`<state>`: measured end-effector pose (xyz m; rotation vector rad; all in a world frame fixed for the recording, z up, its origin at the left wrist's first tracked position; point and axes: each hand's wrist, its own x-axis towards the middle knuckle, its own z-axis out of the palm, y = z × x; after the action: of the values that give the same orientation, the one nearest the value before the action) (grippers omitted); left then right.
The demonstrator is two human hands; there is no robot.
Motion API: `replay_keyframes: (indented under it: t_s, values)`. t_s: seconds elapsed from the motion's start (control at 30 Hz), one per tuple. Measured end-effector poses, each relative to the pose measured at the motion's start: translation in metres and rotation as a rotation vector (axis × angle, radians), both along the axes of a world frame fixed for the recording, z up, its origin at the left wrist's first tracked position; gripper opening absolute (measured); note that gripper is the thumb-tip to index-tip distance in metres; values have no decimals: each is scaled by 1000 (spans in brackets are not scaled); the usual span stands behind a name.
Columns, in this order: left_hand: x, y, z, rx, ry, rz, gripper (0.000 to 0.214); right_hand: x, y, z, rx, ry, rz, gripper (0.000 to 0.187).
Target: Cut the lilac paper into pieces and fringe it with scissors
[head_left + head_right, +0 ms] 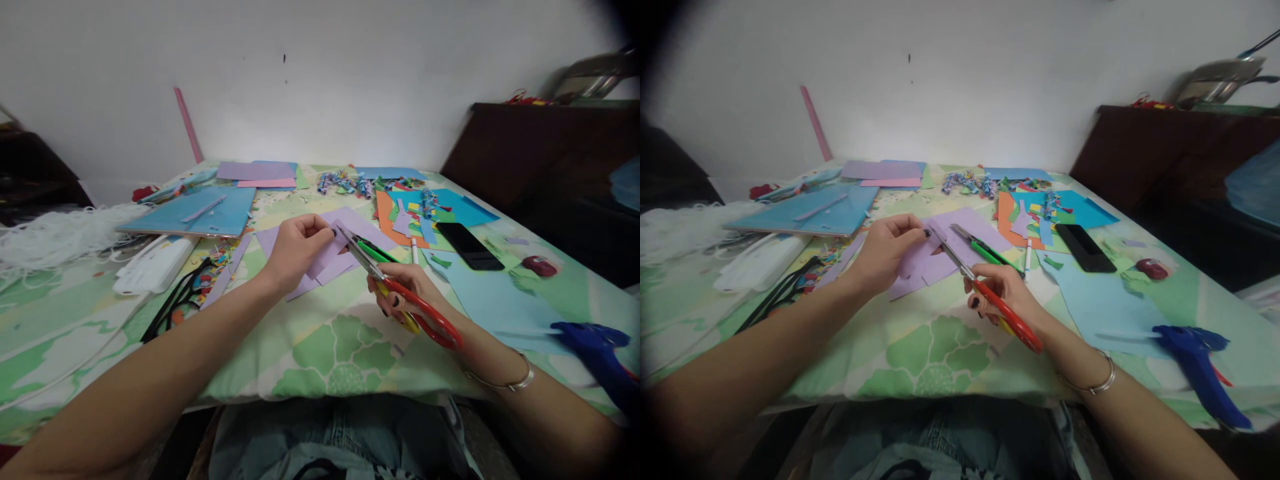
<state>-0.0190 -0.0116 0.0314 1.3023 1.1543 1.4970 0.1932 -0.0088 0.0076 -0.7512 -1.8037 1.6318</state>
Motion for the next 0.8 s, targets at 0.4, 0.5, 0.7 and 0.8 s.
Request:
replay_keyframes:
  t_s: [0.4, 0.5, 0.7, 0.8]
  values:
    - [-2, 3, -3, 10, -18, 10, 9, 0, -1, -3, 8, -16, -84, 29]
    - [-1, 2, -2, 9, -16, 6, 9, 0, 0, -3, 22, 11, -43, 36]
    - [0, 3, -3, 12, -34, -14, 9, 1, 1, -1, 41, 8, 47, 52]
    - [0, 3, -3, 12, -38, -19, 9, 1, 1, -1, 25, 12, 46, 52]
